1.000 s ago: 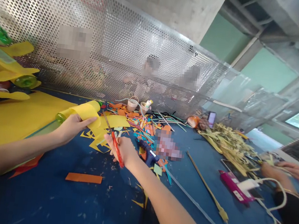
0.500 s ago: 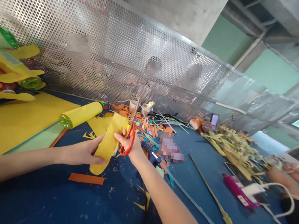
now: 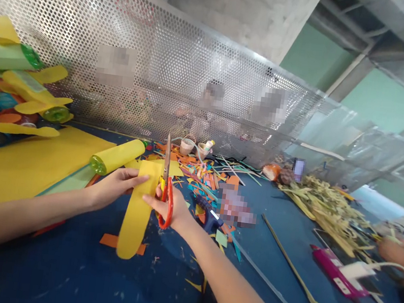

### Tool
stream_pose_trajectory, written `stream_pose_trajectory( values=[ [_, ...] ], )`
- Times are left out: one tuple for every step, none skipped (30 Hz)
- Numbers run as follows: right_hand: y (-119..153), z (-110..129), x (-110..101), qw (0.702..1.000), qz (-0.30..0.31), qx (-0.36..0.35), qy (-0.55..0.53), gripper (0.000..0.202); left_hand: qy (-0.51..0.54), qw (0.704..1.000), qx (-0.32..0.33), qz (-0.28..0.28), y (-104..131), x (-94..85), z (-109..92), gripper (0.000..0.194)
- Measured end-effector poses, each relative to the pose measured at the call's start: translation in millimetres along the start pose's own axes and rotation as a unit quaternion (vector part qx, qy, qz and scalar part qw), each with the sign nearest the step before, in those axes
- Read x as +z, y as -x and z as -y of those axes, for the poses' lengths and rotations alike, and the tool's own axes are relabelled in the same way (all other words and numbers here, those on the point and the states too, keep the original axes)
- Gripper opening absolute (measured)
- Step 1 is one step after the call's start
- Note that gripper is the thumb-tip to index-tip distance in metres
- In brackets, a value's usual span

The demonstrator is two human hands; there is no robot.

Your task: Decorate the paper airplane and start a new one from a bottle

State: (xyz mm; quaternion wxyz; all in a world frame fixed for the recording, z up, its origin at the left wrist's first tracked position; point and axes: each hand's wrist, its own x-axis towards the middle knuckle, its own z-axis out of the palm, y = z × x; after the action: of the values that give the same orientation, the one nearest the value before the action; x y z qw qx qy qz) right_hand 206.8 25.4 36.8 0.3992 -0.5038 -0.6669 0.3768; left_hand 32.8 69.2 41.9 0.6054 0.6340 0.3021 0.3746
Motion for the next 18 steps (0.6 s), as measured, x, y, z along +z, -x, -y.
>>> stream_pose_trajectory(
  values=[
    [2.2,4.3,-0.6,1.0,0.008,-0.002,-0.002,0.035,0.015,1.0,-0.001,-0.008,0.2,0.3,-0.2,0.034],
    [4.4,8.9,-1.7,1.0,0.017,-0.008,-0.006,0.034,0.031,0.999,-0.001,-0.016,0.3,0.3,-0.8,0.033],
    [6.4,13.2,-3.3,1.0,0.017,-0.011,-0.018,0.036,0.048,0.999,-0.002,-0.022,0.2,0.1,-1.6,0.032],
    [8.1,16.9,-5.0,0.999,0.028,-0.01,-0.024,0.038,0.06,0.998,-0.006,-0.029,0.0,-0.5,-2.8,0.032],
    [9.3,19.6,-6.7,0.999,0.041,-0.01,-0.02,0.04,0.069,0.997,-0.01,-0.037,-0.3,-1.3,-4.2,0.032],
    [10.3,21.0,-8.0,0.999,0.043,-0.011,-0.008,0.042,0.074,0.996,-0.011,-0.045,-0.6,-2.3,-5.7,0.032],
    [10.9,21.3,-8.7,0.999,0.049,-0.01,0.009,0.043,0.079,0.996,-0.012,-0.051,-1.0,-3.3,-7.1,0.032],
    [11.3,20.6,-8.8,0.998,0.052,-0.004,0.02,0.044,0.083,0.995,-0.011,-0.058,-1.3,-4.2,-8.3,0.032],
    [11.7,19.1,-8.2,0.998,0.053,0.005,0.021,0.045,0.089,0.994,-0.009,-0.065,-1.7,-5.0,-9.3,0.032],
    [12.2,17.2,-7.0,0.998,0.059,0.018,0.014,0.044,0.094,0.993,-0.006,-0.072,-2.0,-5.6,-9.9,0.031],
    [12.8,15.2,-5.6,0.997,0.063,0.032,0.003,0.044,0.097,0.992,-0.003,-0.08,-2.4,-5.9,-10.1,0.031],
    [13.5,13.2,-4.0,0.997,0.069,0.043,-0.006,0.043,0.097,0.991,-0.001,-0.089,-2.7,-6.1,-10.0,0.031],
    [14.4,11.3,-2.6,0.996,0.072,0.049,-0.011,0.042,0.097,0.99,0.004,-0.098,-3.1,-6.2,-9.7,0.032],
    [15.2,9.7,-1.5,0.996,0.076,0.051,-0.007,0.041,0.096,0.99,0.009,-0.106,-3.4,-6.1,-9.1,0.032],
    [16.0,8.3,-0.8,0.996,0.077,0.05,0.001,0.04,0.095,0.989,0.014,-0.112,-3.6,-5.9,-8.5,0.032],
    [16.7,7.2,-0.4,0.996,0.078,0.048,0.01,0.039,0.094,0.989,0.017,-0.115,-3.8,-5.7,-7.9,0.032],
    [17.3,6.3,-0.3,0.996,0.078,0.045,0.018,0.039,0.094,0.989,0.019,-0.117,-3.8,-5.5,-7.3,0.032],
    [17.7,5.7,-0.4,0.996,0.078,0.042,0.027,0.039,0.094,0.988,0.021,-0.117,-3.8,-5.3,-6.6,0.032]
  ],
)
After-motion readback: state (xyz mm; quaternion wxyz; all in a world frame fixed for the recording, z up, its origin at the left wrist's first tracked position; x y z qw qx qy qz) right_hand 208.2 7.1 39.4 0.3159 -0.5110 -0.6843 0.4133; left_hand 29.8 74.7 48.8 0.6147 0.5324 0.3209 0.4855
